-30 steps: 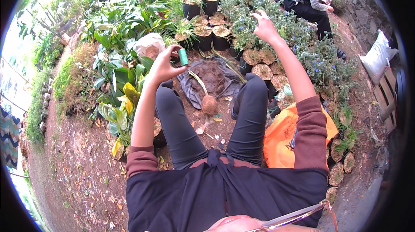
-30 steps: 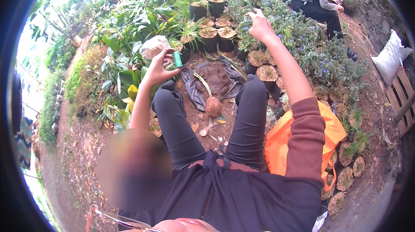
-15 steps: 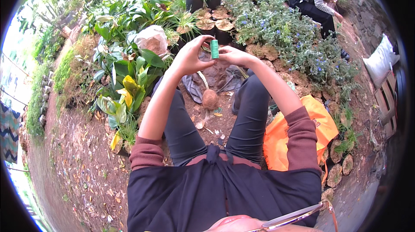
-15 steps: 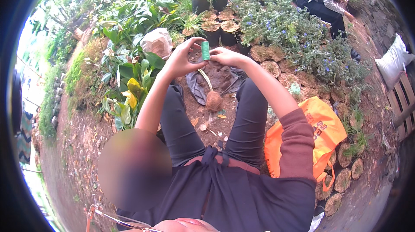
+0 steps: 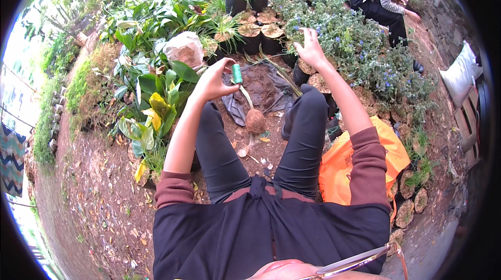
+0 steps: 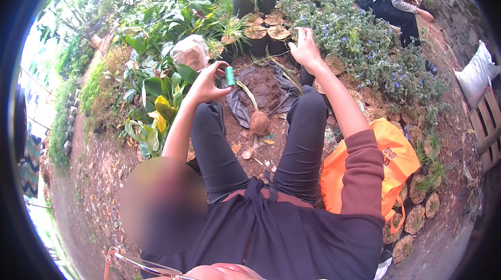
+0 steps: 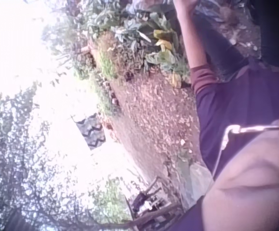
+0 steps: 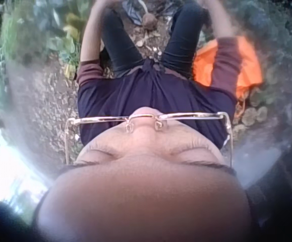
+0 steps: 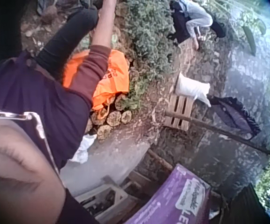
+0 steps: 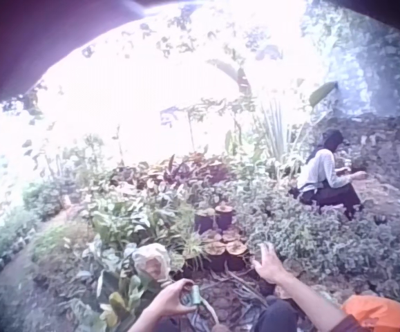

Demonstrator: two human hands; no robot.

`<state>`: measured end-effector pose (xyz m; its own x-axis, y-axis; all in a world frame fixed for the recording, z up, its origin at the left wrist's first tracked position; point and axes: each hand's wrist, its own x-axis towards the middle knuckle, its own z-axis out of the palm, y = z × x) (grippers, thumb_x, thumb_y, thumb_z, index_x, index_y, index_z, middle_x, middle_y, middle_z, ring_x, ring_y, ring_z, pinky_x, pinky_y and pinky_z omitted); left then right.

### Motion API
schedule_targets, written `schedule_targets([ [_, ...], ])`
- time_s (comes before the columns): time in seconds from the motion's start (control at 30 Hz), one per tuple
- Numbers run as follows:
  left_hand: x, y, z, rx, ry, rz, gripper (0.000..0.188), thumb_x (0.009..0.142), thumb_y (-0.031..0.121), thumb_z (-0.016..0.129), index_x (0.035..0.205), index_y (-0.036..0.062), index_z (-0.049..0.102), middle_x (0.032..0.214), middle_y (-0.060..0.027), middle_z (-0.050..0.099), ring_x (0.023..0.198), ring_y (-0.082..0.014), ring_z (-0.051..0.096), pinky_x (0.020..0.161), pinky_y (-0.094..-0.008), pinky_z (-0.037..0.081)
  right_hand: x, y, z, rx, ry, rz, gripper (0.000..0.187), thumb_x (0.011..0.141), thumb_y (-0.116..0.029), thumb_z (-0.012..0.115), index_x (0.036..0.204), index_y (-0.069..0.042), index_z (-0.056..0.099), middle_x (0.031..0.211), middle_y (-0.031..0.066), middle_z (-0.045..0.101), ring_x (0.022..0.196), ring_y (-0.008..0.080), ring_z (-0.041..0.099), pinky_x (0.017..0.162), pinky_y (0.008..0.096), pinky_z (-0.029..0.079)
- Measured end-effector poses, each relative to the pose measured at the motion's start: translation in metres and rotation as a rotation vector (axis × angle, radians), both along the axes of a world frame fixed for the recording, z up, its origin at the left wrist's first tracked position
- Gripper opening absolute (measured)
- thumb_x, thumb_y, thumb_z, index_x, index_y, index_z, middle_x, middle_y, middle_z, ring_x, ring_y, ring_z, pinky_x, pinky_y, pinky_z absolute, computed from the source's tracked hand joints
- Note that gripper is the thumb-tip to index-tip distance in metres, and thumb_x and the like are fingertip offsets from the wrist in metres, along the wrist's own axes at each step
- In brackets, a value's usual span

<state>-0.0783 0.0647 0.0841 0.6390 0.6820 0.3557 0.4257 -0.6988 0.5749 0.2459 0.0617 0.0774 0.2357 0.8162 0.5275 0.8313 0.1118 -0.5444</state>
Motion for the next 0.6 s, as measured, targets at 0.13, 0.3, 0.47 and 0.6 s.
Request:
schedule_targets([
  [0.13,0.011,0.001,0.003,-0.028,-0.049,-0.059,0.063,0.061,0.020,0.073,0.116,0.0061,0.047,0.106,-0.0089,0.056,0.094,-0.0192,0.057,0.085,-0.0334,0.045,-0.004,-0.005,0.006,0.155,-0.035,-0.061,0.048,0.079,-0.016,0.060,0.122,-0.004,0.043,0.132,0.0181,0.033,0.105,0.0296,0.048,0.091,0.0366,0.041],
  [0.3,0.031,-0.011,0.010,0.017,-0.110,-0.130,0.060,0.063,0.017,0.073,0.117,0.0070,0.049,0.114,-0.0089,0.048,0.102,-0.0207,0.053,0.085,-0.0328,0.045,-0.064,-0.032,0.020,-0.070,0.259,0.500,0.043,0.081,-0.019,0.062,0.117,-0.001,0.049,0.119,0.0152,0.050,0.110,0.0238,0.049,0.093,0.0341,0.039],
  [0.47,0.050,-0.015,0.006,0.037,-0.164,-0.140,0.060,0.062,0.013,0.072,0.117,0.0079,0.049,0.112,-0.0103,0.046,0.102,-0.0230,0.052,0.083,-0.0335,0.046,-0.091,-0.037,-0.020,-0.467,0.684,0.874,0.042,0.090,-0.032,0.053,0.121,-0.003,0.048,0.104,0.0061,0.057,0.096,0.0118,0.051,0.081,0.0285,0.044],
  [0.6,0.043,-0.009,-0.024,-0.173,-0.233,-0.186,0.069,0.064,0.012,0.072,0.125,0.0085,0.040,0.116,-0.0093,0.046,0.101,-0.0186,0.051,0.084,-0.0320,0.046,-0.094,-0.034,-0.026,-0.540,0.553,0.853,0.032,0.089,-0.027,0.055,0.108,-0.001,0.057,0.094,0.0042,0.061,0.084,0.0079,0.051,0.075,0.0263,0.044],
])
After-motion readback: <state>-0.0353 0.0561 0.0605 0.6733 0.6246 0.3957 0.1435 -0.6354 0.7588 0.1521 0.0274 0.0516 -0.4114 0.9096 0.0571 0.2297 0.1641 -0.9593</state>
